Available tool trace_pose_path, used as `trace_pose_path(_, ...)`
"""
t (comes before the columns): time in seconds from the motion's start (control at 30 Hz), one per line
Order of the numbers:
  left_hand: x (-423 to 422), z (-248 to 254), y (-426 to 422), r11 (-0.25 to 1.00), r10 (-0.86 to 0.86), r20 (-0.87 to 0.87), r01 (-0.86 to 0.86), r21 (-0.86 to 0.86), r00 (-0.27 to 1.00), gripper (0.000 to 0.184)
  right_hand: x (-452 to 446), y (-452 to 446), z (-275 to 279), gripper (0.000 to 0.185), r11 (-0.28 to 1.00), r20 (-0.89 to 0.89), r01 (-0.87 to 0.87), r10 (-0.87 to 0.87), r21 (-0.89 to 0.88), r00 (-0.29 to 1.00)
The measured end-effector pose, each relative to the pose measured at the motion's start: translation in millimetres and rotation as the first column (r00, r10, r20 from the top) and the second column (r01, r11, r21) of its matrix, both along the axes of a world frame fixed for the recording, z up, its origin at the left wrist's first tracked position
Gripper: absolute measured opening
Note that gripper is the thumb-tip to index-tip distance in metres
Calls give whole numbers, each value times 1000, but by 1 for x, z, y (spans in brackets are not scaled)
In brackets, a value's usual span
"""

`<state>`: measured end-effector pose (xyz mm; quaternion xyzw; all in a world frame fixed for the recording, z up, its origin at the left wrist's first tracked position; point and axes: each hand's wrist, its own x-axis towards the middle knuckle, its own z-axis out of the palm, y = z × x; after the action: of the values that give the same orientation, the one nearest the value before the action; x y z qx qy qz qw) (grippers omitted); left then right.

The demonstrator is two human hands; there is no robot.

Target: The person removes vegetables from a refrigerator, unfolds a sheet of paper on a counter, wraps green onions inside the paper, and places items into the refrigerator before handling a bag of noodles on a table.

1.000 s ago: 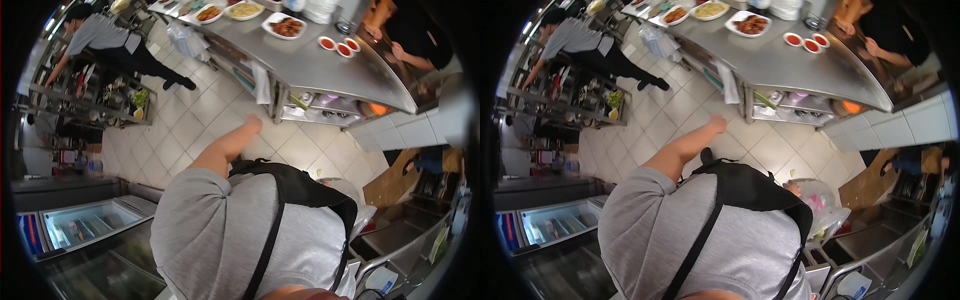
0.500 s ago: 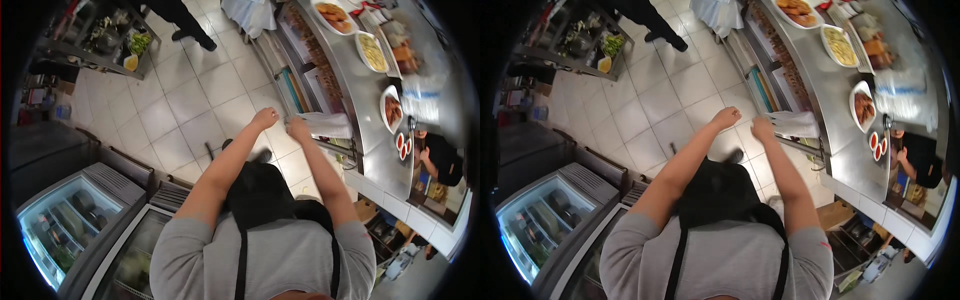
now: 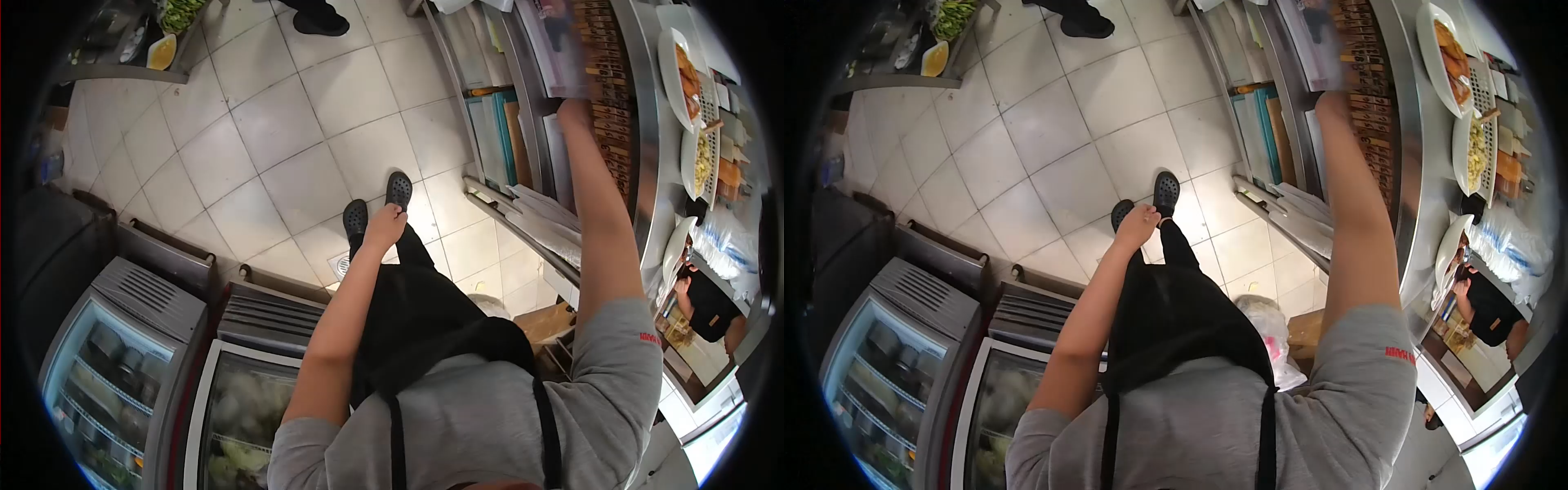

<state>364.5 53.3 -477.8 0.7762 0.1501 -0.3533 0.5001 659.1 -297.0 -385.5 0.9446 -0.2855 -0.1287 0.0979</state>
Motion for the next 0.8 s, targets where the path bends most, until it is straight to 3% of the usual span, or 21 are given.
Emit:
trace_pose_path(0.03, 5, -4, -3, 1000, -10, 9, 10, 11, 1000, 32, 0, -6, -10, 31, 998, 167, 32, -42, 61, 985)
trace_pose_path(0.13, 21, -17, -27, 996, 33, 72, -26, -89, 997, 33, 13, 17, 7, 31, 974, -296, -180, 134, -137, 946)
trace_pose_path(0.23, 48, -4, -52, 986, 32, 109, -13, -167, 994, 31, 13, 29, 8, 31, 874, -276, -378, 298, -307, 914)
trace_pose_path(0.27, 53, -6, -62, 985, 34, 155, -7, -175, 987, 31, 16, 33, 13, 32, 857, -410, -400, 253, -324, 876)
trace_pose_path(0.37, 71, -3, -85, 981, -24, 162, 54, -185, 987, 32, 12, -10, -13, 38, 693, -458, -560, 358, -454, 814)
trace_pose_path(0.4, 74, -3, -94, 978, -31, 148, 61, -201, 988, 32, 7, -7, -12, 41, 659, -515, -573, 313, -488, 798)
trace_pose_path(0.53, 83, 1, -124, 951, -86, 122, 118, -284, 989, 34, -6, -22, -15, 29, 579, -403, -650, 511, -492, 759)
trace_pose_path(0.63, 81, -4, -143, 937, -153, 119, 182, -299, 981, 34, -1, -32, -23, 29, 427, -580, -747, 471, -510, 665)
trace_pose_path(0.67, 80, -3, -147, 932, -161, 128, 194, -306, 979, 34, -1, -42, -25, 27, 385, -537, -787, 580, -483, 613)
trace_pose_path(0.77, 71, -12, -158, 923, -173, 125, 205, -326, 977, 34, 18, -80, -41, 27, 745, -405, -618, 499, -250, 766)
trace_pose_path(0.8, 68, -15, -161, 921, -171, 110, 199, -336, 979, 33, 10, -56, -30, 31, 792, -285, -510, 430, -336, 856)
